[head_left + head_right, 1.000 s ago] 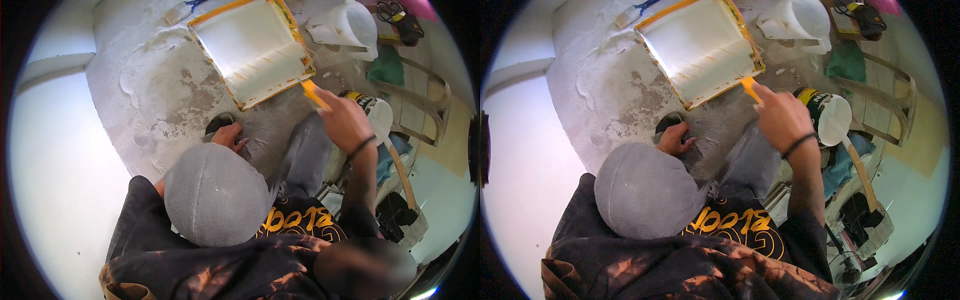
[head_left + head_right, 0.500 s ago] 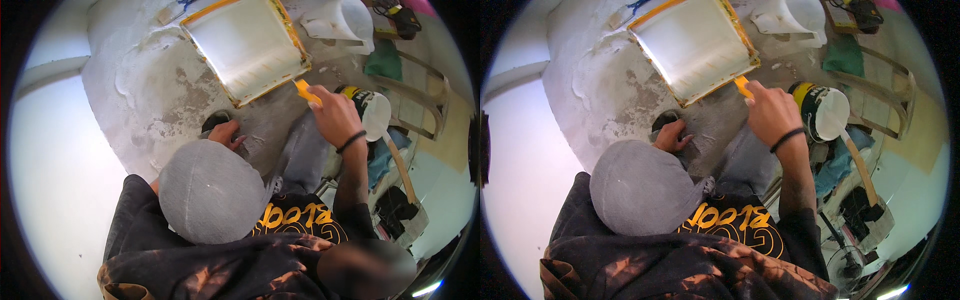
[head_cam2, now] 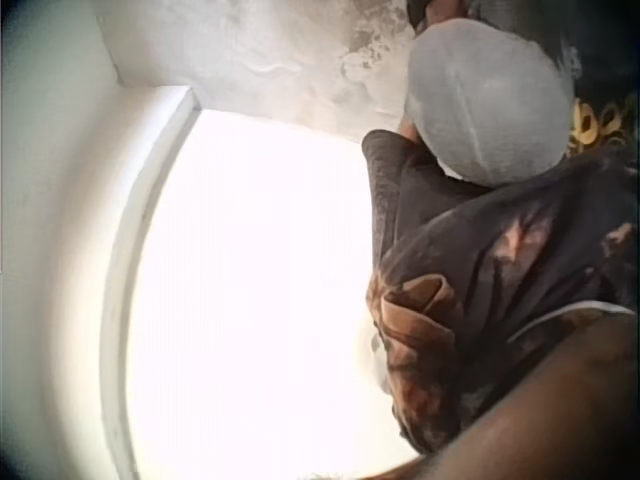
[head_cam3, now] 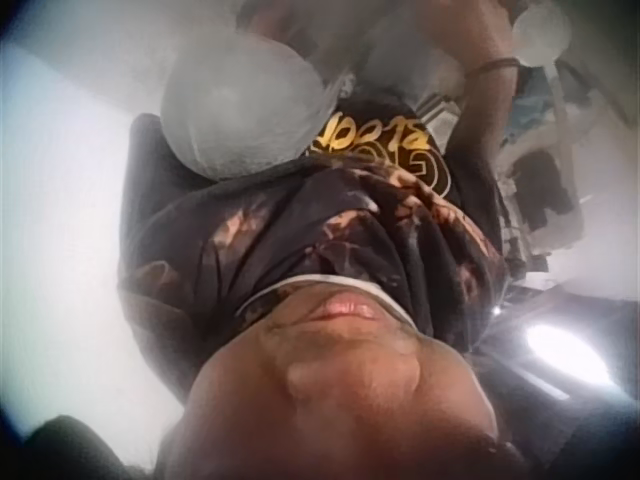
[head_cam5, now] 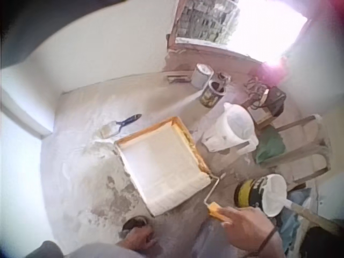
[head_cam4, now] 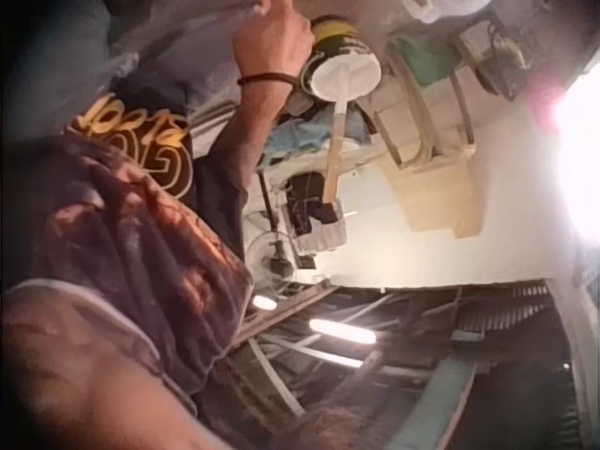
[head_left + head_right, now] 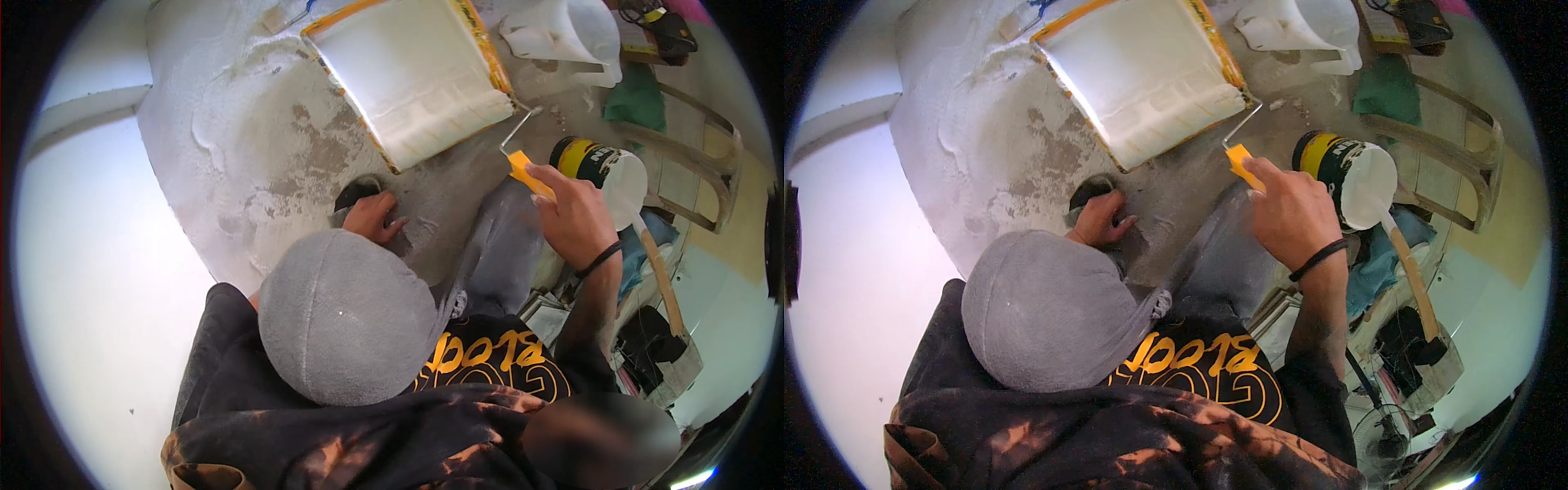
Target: Mix paint in a tray using a wooden stick and pour paint from a bucket.
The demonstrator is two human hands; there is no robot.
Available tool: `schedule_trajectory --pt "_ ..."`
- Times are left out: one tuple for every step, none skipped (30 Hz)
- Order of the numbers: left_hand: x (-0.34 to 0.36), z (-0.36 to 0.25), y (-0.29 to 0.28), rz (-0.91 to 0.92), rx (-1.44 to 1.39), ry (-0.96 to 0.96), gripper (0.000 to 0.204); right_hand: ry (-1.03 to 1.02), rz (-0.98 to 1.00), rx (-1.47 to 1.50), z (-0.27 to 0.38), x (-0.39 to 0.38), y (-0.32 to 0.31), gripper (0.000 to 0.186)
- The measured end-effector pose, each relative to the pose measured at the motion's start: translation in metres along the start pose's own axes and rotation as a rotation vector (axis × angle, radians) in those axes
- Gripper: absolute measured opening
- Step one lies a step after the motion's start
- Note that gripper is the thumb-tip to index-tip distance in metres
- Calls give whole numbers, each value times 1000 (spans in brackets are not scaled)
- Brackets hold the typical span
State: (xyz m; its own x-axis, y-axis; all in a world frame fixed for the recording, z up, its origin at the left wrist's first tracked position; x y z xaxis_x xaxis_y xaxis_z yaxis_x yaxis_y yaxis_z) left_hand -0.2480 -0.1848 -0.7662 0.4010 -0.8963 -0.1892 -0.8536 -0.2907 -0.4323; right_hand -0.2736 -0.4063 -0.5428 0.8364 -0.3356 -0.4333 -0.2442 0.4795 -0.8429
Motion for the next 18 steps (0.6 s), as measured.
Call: schedule_trajectory --pt "6 -6 -4 -32 13 44 34 19 56 -29 -2 1 3 31" --pt "6 -5 -4 -32 16 46 34 39 111 -59 -4 2 6 31" --pt "4 -1 0 -14 31 25 34 52 129 -148 2 12 9 31" --pt "2 1 2 4 47 4 34 54 123 -148 0 18 10 31" --pt "3 0 4 6 42 19 34 33 91 -134 0 24 8 31" --pt "-1 4 4 28 42 -17 34 0 62 -112 2 28 7 32" --pt "-2 10 5 49 42 -54 33 2 97 -120 7 21 7 31" --pt "0 13 4 46 45 -53 33 0 94 -120 11 16 0 31" --pt "1 8 2 26 47 -10 33 71 130 -81 5 6 -3 31" --pt "-1 4 0 5 49 32 33 142 167 -40 -1 1 -3 31" --pt "-4 2 0 5 49 28 33 109 177 -68 2 7 2 32" --pt "0 1 0 12 40 11 34 115 168 -74 1 13 4 32" --pt "4 -1 0 19 30 -6 34 109 118 -53 0 20 5 33" --pt "5 -2 1 19 31 7 34 103 66 -30 -4 26 7 33" --pt "4 -1 3 38 42 -2 34 67 27 -30 -7 30 9 35" --pt "0 3 2 52 60 -28 35 60 25 -26 -5 28 8 35" --pt "1 6 1 50 65 -32 35 42 43 -27 -1 23 4 34" --pt "1 6 2 37 65 -30 35 35 67 -29 2 15 -2 32"
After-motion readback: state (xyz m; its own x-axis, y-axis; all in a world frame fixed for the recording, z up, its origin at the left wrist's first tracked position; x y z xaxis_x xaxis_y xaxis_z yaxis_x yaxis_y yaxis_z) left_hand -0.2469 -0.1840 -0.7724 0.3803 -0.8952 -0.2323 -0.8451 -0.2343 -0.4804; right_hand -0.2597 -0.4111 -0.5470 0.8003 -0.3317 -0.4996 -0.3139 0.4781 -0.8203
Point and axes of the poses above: each hand's wrist, its own x-axis towards the middle knuckle, its own y-axis out of the palm, z = x × y, the point moved 10 cm from there along x, towards the middle knuckle, and after that the axes turned 5 degrees about -y, right-handed, at the moved point
